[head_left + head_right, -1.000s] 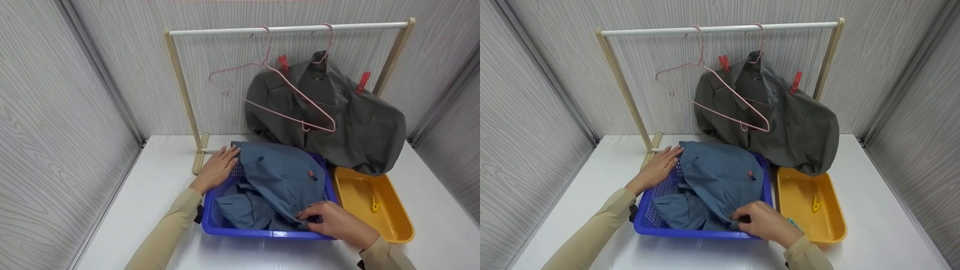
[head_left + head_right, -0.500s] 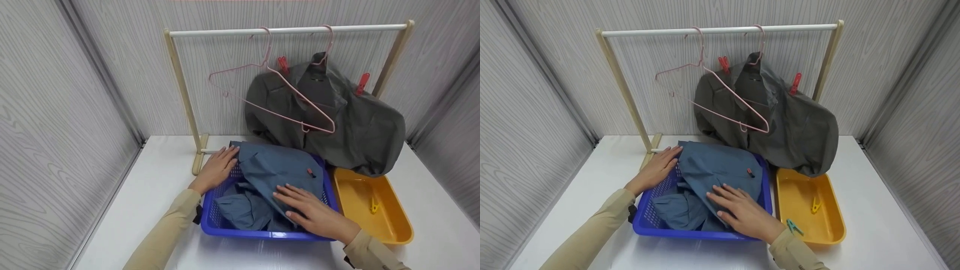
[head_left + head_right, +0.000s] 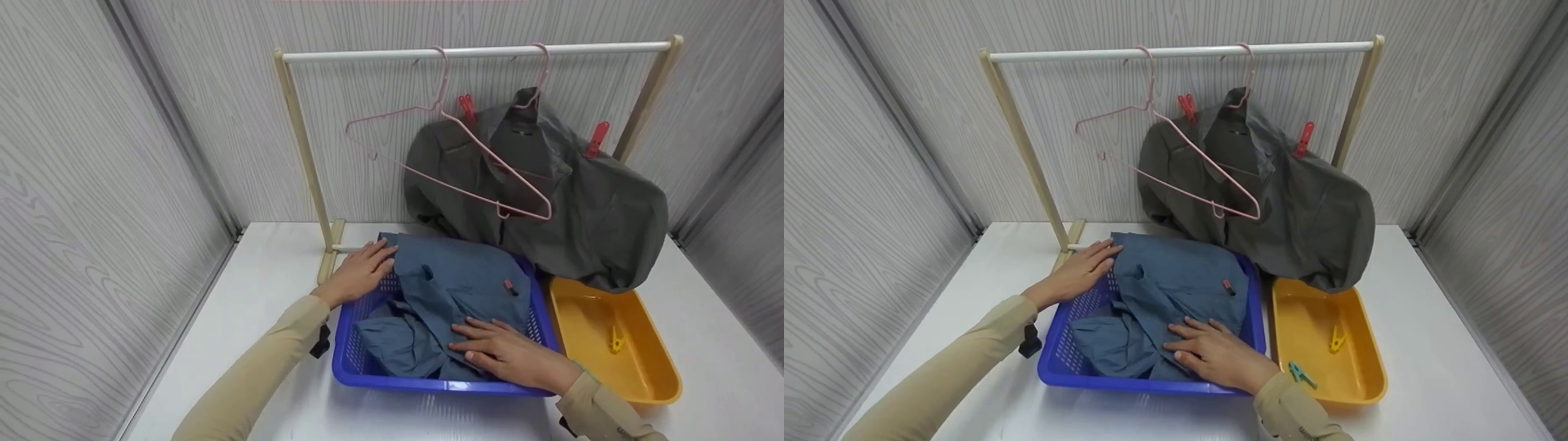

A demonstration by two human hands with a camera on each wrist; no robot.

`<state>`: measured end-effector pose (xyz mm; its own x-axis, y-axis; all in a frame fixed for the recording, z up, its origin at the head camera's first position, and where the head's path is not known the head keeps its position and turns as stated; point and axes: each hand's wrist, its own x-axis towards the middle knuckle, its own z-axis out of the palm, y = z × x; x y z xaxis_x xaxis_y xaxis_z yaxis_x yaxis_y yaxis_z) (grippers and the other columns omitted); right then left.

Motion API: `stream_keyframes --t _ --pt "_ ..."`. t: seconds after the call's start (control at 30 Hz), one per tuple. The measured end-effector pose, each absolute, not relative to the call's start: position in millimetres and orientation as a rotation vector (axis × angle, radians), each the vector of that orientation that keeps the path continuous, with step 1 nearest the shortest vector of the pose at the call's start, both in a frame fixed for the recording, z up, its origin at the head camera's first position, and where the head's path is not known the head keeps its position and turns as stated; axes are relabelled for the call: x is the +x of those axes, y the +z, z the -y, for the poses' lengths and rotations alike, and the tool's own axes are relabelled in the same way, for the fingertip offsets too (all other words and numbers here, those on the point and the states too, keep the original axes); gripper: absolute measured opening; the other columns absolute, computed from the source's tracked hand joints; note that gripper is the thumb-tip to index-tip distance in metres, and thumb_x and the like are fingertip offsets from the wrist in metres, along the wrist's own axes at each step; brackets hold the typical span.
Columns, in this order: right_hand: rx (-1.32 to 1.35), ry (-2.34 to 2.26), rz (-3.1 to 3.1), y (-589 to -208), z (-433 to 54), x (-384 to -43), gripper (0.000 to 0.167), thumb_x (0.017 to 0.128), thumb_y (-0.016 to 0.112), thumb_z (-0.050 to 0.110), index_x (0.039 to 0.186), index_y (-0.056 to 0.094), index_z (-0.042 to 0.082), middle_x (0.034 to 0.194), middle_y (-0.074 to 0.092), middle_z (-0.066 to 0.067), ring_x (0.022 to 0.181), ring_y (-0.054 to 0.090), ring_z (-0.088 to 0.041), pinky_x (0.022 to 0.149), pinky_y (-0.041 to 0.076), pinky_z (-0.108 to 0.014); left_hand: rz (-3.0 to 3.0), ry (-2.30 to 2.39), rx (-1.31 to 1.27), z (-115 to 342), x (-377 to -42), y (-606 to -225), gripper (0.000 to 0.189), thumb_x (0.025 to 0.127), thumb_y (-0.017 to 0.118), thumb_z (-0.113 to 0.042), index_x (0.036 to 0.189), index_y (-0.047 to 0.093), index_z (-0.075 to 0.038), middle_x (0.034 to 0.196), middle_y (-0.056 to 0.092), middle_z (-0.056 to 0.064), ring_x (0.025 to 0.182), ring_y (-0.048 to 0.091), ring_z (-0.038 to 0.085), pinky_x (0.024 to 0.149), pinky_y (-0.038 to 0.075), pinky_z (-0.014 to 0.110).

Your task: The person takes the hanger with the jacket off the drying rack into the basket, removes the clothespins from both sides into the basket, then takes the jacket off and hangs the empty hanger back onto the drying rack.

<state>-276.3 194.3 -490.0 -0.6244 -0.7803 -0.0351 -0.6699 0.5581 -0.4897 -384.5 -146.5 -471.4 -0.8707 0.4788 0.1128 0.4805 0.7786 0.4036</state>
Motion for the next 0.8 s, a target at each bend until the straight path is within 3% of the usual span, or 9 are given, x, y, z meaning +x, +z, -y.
stream_keyframes --t 0.17,0.37,0.47,0.6,0.8 --pt "-1.181 -0.616 -2.561 -489 -201 -282 0.028 0.099 0.060 0.019 0.126 0.069 0.024 0.151 0.043 -0.001 0.144 0.028 -0.030 0.111 0.016 -0.062 2.944 -0.781 -0.785 136 -390 -465 0.055 0.103 0.040 -0.052 0.144 0.048 -0.016 0.154 0.035 0.011 0.140 0.033 0.032 0.112 0.022 0.054" --pt "-1.170 -0.644 -2.538 -491 -199 -283 0.029 0.095 0.064 0.015 0.121 0.072 0.026 0.150 0.044 0.000 0.143 0.029 -0.030 0.111 0.015 -0.064 2.837 -0.742 -0.786 133 -398 -475 0.047 0.097 0.062 -0.041 0.130 0.050 -0.009 0.129 0.054 0.011 0.115 0.055 0.029 0.101 0.039 0.047" --pt "-1.184 -0.650 -2.552 -492 -199 -283 0.029 0.095 0.064 0.015 0.121 0.072 0.025 0.149 0.045 0.000 0.143 0.030 -0.030 0.110 0.016 -0.065 2.806 -0.669 -0.790 133 -401 -480 0.055 0.095 0.065 -0.038 0.138 0.046 -0.009 0.137 0.051 0.012 0.119 0.054 0.031 0.101 0.039 0.049" --pt "-1.176 -0.655 -2.575 -491 -199 -282 0.028 0.095 0.064 0.016 0.120 0.073 0.024 0.148 0.047 0.001 0.142 0.032 -0.029 0.111 0.016 -0.063 2.842 -0.607 -0.781 133 -404 -481 0.068 0.097 0.062 -0.042 0.152 0.036 -0.012 0.155 0.035 0.009 0.133 0.044 0.033 0.106 0.035 0.053" --pt "-1.132 -0.659 -2.571 -490 -198 -282 0.028 0.096 0.063 0.020 0.121 0.072 0.025 0.149 0.046 0.004 0.143 0.031 -0.025 0.112 0.015 -0.061 2.927 -0.690 -0.741 130 -411 -473 0.062 0.101 0.047 -0.050 0.153 0.036 -0.019 0.159 0.029 0.007 0.140 0.034 0.033 0.107 0.030 0.059"
